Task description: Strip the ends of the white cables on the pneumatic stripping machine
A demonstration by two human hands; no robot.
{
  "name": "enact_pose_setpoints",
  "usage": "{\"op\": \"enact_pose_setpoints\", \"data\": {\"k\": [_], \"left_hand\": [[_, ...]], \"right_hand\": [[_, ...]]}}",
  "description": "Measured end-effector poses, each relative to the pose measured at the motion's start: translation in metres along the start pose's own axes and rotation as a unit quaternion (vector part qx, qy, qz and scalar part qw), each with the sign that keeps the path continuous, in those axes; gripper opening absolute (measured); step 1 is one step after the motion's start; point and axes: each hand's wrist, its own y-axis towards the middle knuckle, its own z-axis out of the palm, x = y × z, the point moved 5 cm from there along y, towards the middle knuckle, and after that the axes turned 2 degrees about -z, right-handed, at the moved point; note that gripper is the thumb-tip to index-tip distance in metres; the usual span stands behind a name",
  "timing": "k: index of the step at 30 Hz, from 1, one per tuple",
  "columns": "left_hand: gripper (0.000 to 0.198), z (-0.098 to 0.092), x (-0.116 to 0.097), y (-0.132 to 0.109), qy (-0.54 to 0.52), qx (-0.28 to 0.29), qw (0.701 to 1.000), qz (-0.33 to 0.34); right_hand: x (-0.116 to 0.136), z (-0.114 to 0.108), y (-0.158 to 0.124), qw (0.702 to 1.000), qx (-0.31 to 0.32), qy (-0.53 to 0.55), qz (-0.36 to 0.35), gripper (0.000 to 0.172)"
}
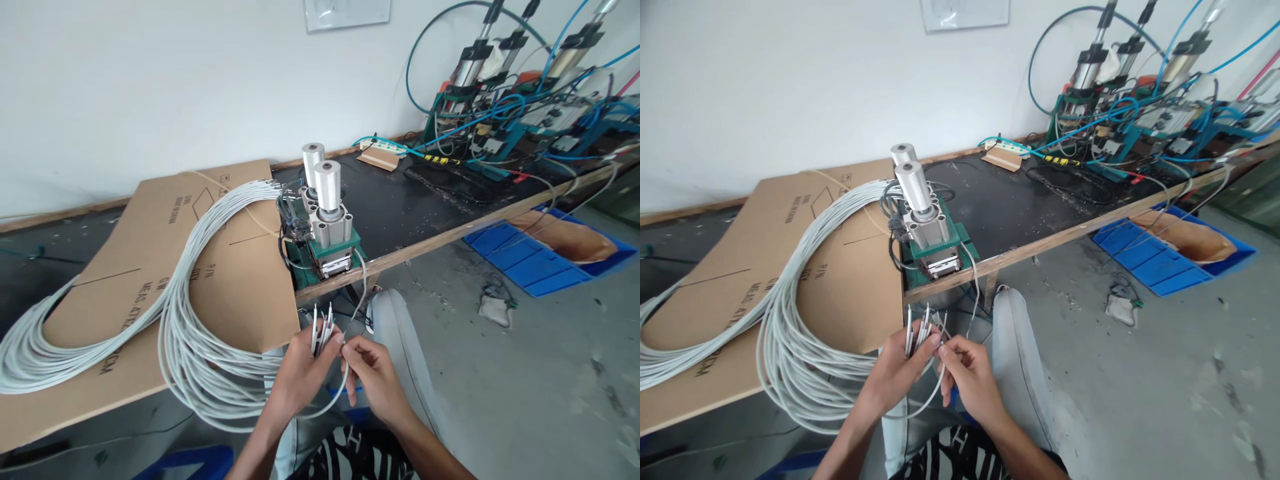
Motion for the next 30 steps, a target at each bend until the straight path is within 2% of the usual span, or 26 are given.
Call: {"op": "enact_pose_setpoints", "data": {"k": [3,7,8,10,11,12,14,15,16,17,19,21,25,30], "left_hand": [[0.026,0.000,-0.006,0.003,0.013,0.000,1.000,0.001],[0.032,-0.001,-0.007,0.008,0.027,0.008,0.999,0.021],[0.033,-0.002,-0.006,0.009,0.028,-0.004,0.999,0.022],[0.034,-0.006,-0.002,0.010,0.021,-0.032,0.999,0.016],[0.035,-0.006,0.000,0.011,0.014,-0.041,0.999,0.010],[0.035,-0.006,0.001,0.012,0.004,-0.046,0.999,0.004],[0.038,-0.007,0.000,0.013,-0.022,-0.057,0.998,-0.002],[0.039,-0.008,-0.001,0.013,-0.042,-0.077,0.996,-0.004],[0.041,-0.011,-0.003,0.012,-0.068,-0.102,0.992,-0.005],[0.043,-0.015,-0.004,0.012,-0.097,-0.131,0.987,-0.002],[0.045,-0.024,-0.007,0.010,-0.149,-0.177,0.973,0.013],[0.043,-0.031,-0.010,0.010,-0.182,-0.194,0.964,0.030],[0.048,-0.034,-0.007,0.012,-0.193,-0.192,0.962,0.013],[0.054,-0.031,-0.005,0.013,-0.191,-0.183,0.965,-0.004]], "right_hand": [[0.005,0.002,0.001,1.000,0.006,-0.002,0.004,0.052],[0.000,-0.001,0.002,0.999,0.035,-0.016,0.000,0.048],[-0.001,-0.004,0.001,0.999,0.034,-0.033,-0.025,0.043],[0.007,-0.012,-0.001,0.981,0.029,-0.123,-0.146,0.029],[0.013,-0.014,-0.004,0.953,0.026,-0.196,-0.232,0.025],[0.020,-0.014,-0.007,0.907,0.025,-0.276,-0.317,0.026],[0.030,-0.011,-0.012,0.798,0.017,-0.409,-0.443,0.032],[0.035,-0.010,-0.011,0.757,0.000,-0.449,-0.475,0.035],[0.039,-0.011,-0.007,0.732,-0.025,-0.470,-0.494,0.037],[0.044,-0.011,-0.001,0.720,-0.050,-0.476,-0.503,0.039],[0.053,-0.012,0.014,0.721,-0.093,-0.464,-0.507,0.041],[0.058,-0.013,0.030,0.735,-0.124,-0.435,-0.506,0.040],[0.062,-0.012,0.054,0.751,-0.150,-0.394,-0.508,0.036],[0.062,-0.010,0.067,0.759,-0.153,-0.383,-0.503,0.034]]}}
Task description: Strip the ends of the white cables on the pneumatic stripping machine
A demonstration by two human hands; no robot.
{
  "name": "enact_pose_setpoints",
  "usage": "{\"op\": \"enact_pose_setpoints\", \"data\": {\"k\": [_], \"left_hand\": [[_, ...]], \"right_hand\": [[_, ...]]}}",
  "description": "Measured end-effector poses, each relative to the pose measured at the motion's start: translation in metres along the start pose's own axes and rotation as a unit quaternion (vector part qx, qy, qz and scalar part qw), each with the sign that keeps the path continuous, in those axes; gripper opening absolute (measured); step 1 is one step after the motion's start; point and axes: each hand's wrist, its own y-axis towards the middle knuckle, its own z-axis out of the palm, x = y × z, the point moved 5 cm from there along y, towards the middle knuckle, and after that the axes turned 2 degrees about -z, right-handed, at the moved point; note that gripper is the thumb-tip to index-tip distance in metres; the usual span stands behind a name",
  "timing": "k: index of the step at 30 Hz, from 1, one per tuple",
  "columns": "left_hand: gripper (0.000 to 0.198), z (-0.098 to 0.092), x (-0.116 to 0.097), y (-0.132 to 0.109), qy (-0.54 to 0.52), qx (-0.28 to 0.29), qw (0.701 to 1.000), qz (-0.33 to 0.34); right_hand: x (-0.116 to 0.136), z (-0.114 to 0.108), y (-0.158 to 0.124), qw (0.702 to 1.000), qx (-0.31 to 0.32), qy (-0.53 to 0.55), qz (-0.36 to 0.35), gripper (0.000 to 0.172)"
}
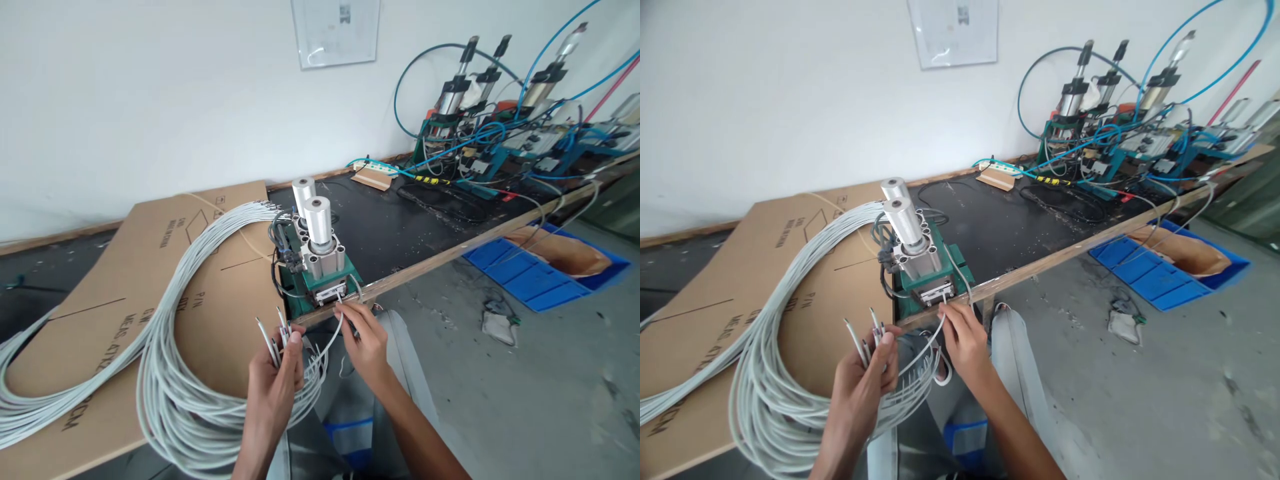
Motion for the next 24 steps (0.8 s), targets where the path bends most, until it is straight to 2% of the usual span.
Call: {"op": "enact_pose_setpoints", "data": {"k": [8,17,24], "left_hand": [[0.058,-0.0007,0.0032,0.0015,-0.004,0.007,1.000,-0.014],[0.063,0.0002,0.0060,-0.0011,-0.009,0.016,1.000,-0.020],[0.056,0.0009,0.0052,-0.0012,-0.031,0.024,0.999,-0.007]], "right_hand": [[-0.0068,0.0077,0.0022,1.000,0.014,0.017,0.009,0.035],[-0.0029,0.0052,0.0053,1.000,0.011,0.004,0.018,0.032],[-0.0054,0.0063,0.0056,1.000,0.011,0.000,0.018,0.029]]}}
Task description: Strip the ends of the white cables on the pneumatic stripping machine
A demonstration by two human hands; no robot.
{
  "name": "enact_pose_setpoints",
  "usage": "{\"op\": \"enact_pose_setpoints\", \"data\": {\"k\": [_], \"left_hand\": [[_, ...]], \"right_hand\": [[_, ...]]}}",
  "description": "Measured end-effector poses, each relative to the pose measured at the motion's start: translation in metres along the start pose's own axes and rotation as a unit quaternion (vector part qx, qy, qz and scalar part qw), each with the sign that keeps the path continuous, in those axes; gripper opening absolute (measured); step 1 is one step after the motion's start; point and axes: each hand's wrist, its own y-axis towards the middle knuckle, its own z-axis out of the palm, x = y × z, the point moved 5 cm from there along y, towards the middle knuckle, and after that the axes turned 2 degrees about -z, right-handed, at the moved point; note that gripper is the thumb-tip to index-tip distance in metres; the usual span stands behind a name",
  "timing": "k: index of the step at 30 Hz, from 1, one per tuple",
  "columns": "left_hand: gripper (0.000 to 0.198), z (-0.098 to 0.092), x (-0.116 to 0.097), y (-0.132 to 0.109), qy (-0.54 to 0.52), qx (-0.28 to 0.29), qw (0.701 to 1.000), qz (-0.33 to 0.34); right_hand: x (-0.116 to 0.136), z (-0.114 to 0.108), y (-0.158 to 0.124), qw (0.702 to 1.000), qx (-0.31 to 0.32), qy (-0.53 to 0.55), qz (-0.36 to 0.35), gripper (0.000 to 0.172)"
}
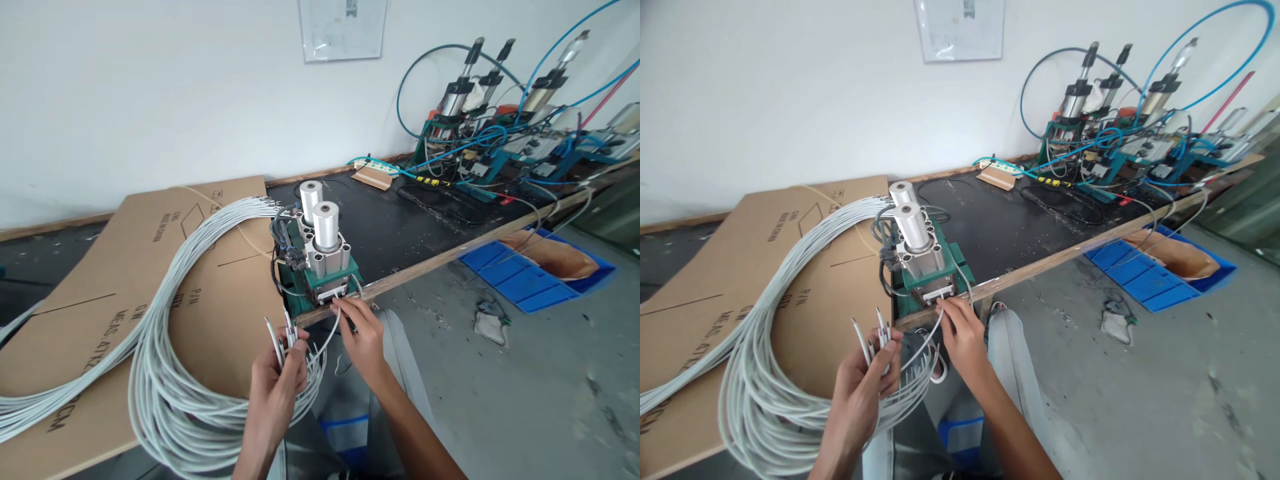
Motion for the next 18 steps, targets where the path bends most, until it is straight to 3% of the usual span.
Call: {"op": "enact_pose_setpoints", "data": {"k": [6,10,18], "left_hand": [[0.049,0.006,-0.002,-0.006,0.015,0.021,0.999,0.028],[0.042,-0.004,0.004,-0.019,0.081,0.043,0.994,0.060],[0.036,-0.016,0.019,-0.043,0.220,0.066,0.969,0.092]], "right_hand": [[0.005,-0.003,-0.005,1.000,-0.008,0.013,-0.005,0.029],[0.017,-0.013,-0.020,1.000,-0.005,-0.002,-0.023,0.030],[0.025,-0.034,-0.095,0.998,0.063,-0.010,0.011,0.034]]}}
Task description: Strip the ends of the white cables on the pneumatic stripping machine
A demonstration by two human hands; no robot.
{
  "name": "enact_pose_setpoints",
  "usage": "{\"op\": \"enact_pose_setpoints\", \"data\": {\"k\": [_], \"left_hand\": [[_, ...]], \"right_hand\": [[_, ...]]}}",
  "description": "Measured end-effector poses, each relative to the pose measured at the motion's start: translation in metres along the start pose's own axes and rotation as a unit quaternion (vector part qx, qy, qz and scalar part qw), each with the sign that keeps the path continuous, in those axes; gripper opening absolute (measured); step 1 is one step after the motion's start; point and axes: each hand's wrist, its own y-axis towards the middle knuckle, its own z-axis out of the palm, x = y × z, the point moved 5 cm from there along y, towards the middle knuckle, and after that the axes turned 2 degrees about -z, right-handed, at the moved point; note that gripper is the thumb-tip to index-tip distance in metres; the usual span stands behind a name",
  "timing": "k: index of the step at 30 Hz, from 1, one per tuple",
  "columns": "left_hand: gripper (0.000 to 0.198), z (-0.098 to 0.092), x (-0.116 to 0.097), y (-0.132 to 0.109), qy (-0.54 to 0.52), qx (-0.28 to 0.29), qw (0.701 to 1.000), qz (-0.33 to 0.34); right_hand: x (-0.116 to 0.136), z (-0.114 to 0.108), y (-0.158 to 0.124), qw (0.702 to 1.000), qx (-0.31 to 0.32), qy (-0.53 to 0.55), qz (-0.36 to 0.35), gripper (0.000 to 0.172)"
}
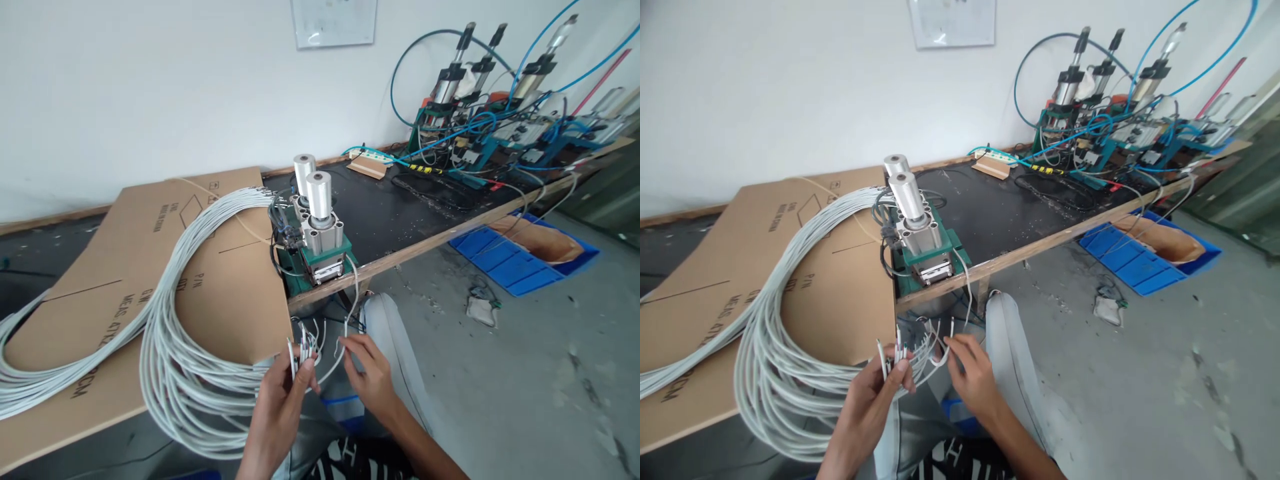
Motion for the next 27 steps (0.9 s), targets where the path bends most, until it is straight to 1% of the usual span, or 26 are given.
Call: {"op": "enact_pose_setpoints", "data": {"k": [3,5,6,8,10,12,13,15,16,17,18,20,22,24,27], "left_hand": [[0.034,0.004,0.000,0.000,-0.008,-0.007,1.000,-0.021],[0.034,0.007,0.001,0.001,-0.014,-0.007,0.999,-0.035],[0.034,0.008,0.001,0.002,-0.016,-0.006,0.999,-0.038],[0.033,0.011,0.000,0.004,-0.020,0.001,0.999,-0.029],[0.032,0.013,-0.001,0.005,-0.017,-0.007,1.000,-0.005],[0.028,0.010,-0.003,0.004,-0.003,-0.044,0.999,0.024],[0.026,0.008,-0.004,0.002,0.010,-0.072,0.997,0.035],[0.022,0.002,-0.008,-0.002,0.041,-0.128,0.989,0.055],[0.020,0.000,-0.012,-0.003,0.055,-0.142,0.986,0.064],[0.020,0.000,-0.017,-0.003,0.068,-0.140,0.985,0.075],[0.020,0.000,-0.022,-0.003,0.078,-0.122,0.986,0.085],[0.021,0.003,-0.031,0.000,0.081,-0.062,0.990,0.097],[0.022,0.004,-0.036,0.003,0.063,-0.011,0.994,0.089],[0.021,0.003,-0.038,0.005,0.033,0.005,0.997,0.069],[0.018,0.000,-0.039,0.006,0.011,0.004,0.998,0.058]], "right_hand": [[0.001,-0.003,-0.022,0.998,0.044,0.032,0.045,0.033],[0.004,-0.003,-0.023,0.988,0.055,0.092,0.113,0.029],[0.006,-0.002,-0.019,0.977,0.059,0.138,0.152,0.026],[0.014,0.006,-0.005,0.945,0.070,0.234,0.218,0.022],[0.021,0.015,0.009,0.912,0.067,0.310,0.262,0.019],[0.025,0.022,0.019,0.880,0.046,0.366,0.298,0.026],[0.025,0.025,0.022,0.862,0.040,0.395,0.315,0.030],[0.027,0.030,0.022,0.827,0.048,0.445,0.341,0.035],[0.028,0.031,0.022,0.815,0.061,0.459,0.348,0.036],[0.030,0.032,0.021,0.811,0.079,0.463,0.349,0.037],[0.032,0.031,0.020,0.813,0.096,0.460,0.345,0.038],[0.035,0.029,0.020,0.827,0.120,0.439,0.330,0.040],[0.038,0.027,0.020,0.839,0.131,0.421,0.318,0.040],[0.039,0.027,0.021,0.847,0.133,0.411,0.311,0.039],[0.040,0.026,0.023,0.858,0.142,0.397,0.294,0.039]]}}
